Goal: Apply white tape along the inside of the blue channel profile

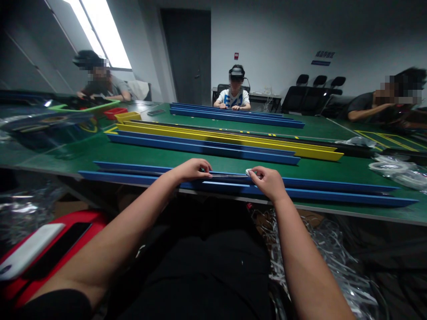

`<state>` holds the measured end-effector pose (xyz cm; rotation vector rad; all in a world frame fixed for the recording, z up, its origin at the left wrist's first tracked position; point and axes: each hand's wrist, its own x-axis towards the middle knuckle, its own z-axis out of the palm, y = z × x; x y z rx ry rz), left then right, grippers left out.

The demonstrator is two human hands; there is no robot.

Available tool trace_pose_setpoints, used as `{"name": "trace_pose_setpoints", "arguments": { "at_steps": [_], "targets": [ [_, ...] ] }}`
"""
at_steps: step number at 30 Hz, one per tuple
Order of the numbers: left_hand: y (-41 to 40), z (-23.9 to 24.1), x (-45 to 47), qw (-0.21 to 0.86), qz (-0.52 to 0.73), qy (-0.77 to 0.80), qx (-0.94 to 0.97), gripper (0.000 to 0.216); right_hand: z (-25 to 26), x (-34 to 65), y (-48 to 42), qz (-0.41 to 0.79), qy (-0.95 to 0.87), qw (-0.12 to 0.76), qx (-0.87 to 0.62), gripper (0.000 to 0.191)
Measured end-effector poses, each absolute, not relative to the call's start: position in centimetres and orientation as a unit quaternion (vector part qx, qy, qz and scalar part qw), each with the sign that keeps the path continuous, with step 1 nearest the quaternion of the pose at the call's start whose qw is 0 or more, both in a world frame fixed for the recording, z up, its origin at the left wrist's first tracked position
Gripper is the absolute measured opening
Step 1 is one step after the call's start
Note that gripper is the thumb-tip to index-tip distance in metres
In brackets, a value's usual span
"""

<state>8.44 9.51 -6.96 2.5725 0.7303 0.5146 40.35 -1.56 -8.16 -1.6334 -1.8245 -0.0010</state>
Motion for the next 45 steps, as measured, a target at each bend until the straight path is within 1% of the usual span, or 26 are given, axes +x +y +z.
{"name": "trace_pose_setpoints", "arguments": {
  "at_steps": [4, 10, 15, 17, 22, 28, 33, 38, 41, 45],
  "targets": [
    [9.6, -6.6, 3.9, 0.164, 0.171, 0.300, 0.924, 0.037, -8.2, 40.4, -1.6, -0.007, -0.709, 0.332, -0.622, 0.045],
    [9.0, -5.7, -2.1, 0.155, 0.138, 0.345, 0.916, 0.040, -8.2, 40.2, -1.6, -0.023, -0.730, 0.301, -0.613, 0.039],
    [7.6, -5.5, -4.0, 0.119, 0.191, 0.355, 0.908, 0.040, -8.1, 39.7, -1.7, -0.044, -0.748, 0.283, -0.598, 0.037],
    [7.1, -5.6, -4.5, 0.112, 0.207, 0.382, 0.894, 0.040, -7.9, 39.2, -1.7, -0.047, -0.756, 0.283, -0.588, 0.037],
    [7.4, -5.8, -7.0, 0.117, 0.187, 0.483, 0.847, 0.043, -7.1, 36.7, -2.1, -0.058, -0.778, 0.295, -0.551, 0.034],
    [8.8, -5.6, -10.7, 0.116, 0.185, 0.487, 0.846, 0.046, -7.1, 35.2, -2.0, -0.046, -0.783, 0.323, -0.529, 0.030],
    [9.5, -6.4, -13.1, 0.061, 0.176, 0.479, 0.858, 0.037, -8.1, 34.9, -1.6, -0.028, -0.780, 0.334, -0.529, 0.029],
    [9.7, -7.3, -14.6, 0.028, 0.177, 0.519, 0.836, 0.026, -8.2, 33.9, -1.6, -0.025, -0.789, 0.334, -0.516, 0.028],
    [9.5, -7.6, -14.9, 0.028, 0.181, 0.560, 0.808, 0.024, -8.0, 33.3, -1.8, -0.026, -0.793, 0.338, -0.506, 0.027],
    [9.0, -7.9, -14.9, 0.055, 0.191, 0.604, 0.772, 0.027, -8.1, 33.0, -2.0, -0.031, -0.798, 0.339, -0.498, 0.025]
  ]
}}
